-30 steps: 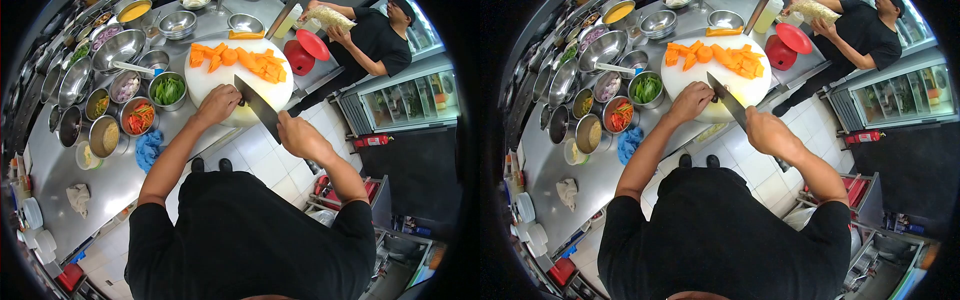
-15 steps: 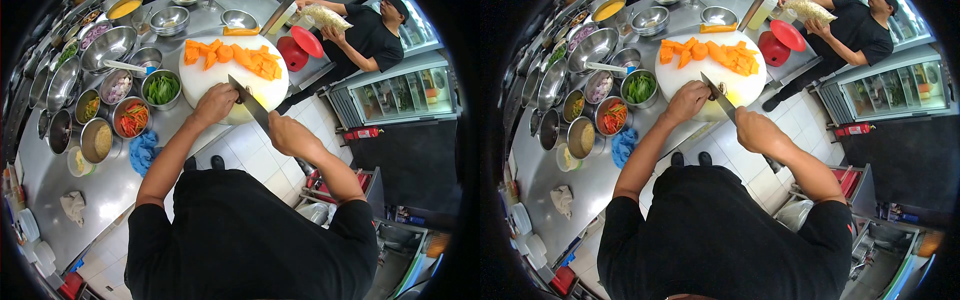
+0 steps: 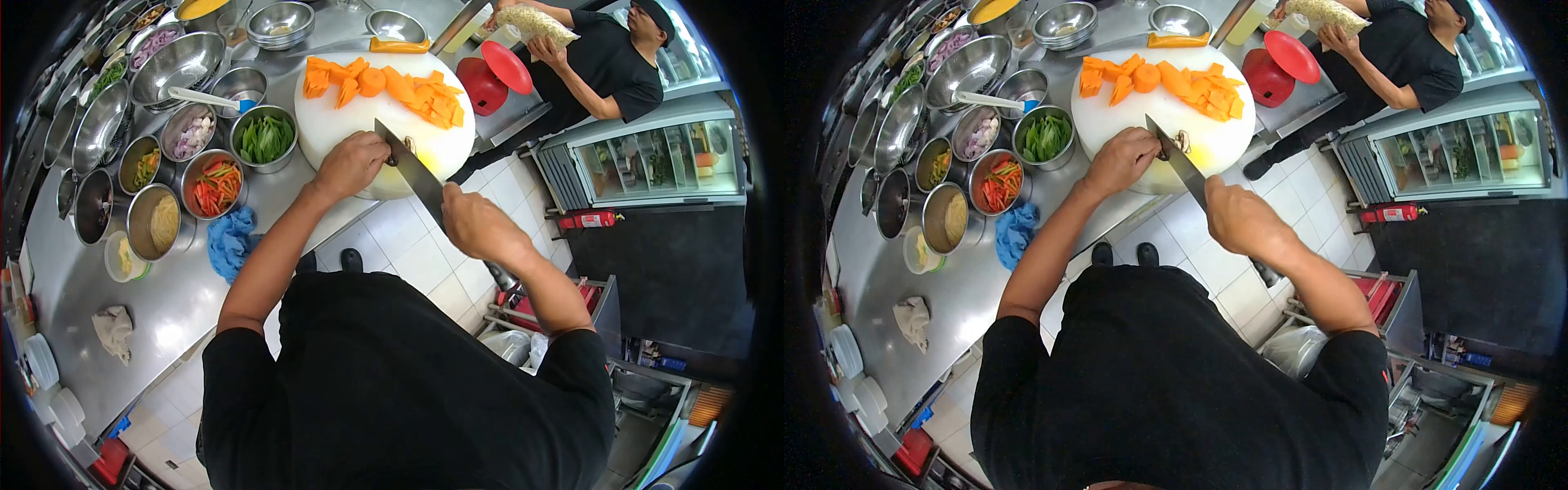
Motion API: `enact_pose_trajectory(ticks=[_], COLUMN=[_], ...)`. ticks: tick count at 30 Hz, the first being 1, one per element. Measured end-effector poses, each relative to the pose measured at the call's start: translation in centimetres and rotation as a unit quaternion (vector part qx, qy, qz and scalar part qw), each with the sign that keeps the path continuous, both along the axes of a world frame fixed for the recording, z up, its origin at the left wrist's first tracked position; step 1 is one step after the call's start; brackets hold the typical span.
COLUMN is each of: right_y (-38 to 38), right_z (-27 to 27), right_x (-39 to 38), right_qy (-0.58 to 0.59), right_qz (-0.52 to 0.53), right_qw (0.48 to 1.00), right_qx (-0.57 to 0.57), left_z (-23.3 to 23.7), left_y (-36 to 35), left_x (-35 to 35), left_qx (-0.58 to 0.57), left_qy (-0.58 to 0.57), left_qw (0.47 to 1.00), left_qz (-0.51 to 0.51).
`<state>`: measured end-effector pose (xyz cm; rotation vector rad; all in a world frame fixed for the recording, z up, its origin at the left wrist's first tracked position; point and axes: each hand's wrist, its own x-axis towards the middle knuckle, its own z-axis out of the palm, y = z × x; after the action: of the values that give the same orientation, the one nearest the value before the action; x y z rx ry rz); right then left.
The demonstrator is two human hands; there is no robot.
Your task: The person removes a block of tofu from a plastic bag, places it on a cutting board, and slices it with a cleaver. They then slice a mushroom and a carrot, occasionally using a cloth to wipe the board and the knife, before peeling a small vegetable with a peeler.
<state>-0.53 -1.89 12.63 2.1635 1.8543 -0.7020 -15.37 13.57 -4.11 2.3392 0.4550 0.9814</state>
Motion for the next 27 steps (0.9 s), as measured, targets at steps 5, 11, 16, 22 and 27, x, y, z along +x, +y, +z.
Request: enact_pose_trajectory(ticks=[5, 11, 16, 22, 27], right_y=[-0.2, -0.6, -0.4, -0.5, -0.1], right_z=[2.4, -1.0, 1.4, -0.2, 1.0], right_x=[0.2, 0.8, 1.0, 1.2, 1.8], right_qy=[-0.017, 0.021, 0.005, 0.020, 0.050], right_qz=[0.011, 0.000, 0.014, 0.030, -0.002], right_qw=[1.000, 1.000, 1.000, 0.999, 0.999], right_qx=[0.002, 0.017, 0.016, 0.010, 0.002], left_z=[-0.6, -0.4, -0.3, -0.1, 0.2], left_y=[-0.1, -0.3, -0.2, -0.1, -0.1], left_x=[0.1, -0.2, -0.2, -0.5, -0.5], left_qx=[-0.018, -0.005, -0.020, -0.023, -0.027], left_qy=[-0.028, 0.001, 0.002, -0.002, 0.012], left_qw=[0.999, 1.000, 1.000, 1.000, 1.000], left_qz=[-0.001, 0.008, 0.006, -0.009, -0.008])
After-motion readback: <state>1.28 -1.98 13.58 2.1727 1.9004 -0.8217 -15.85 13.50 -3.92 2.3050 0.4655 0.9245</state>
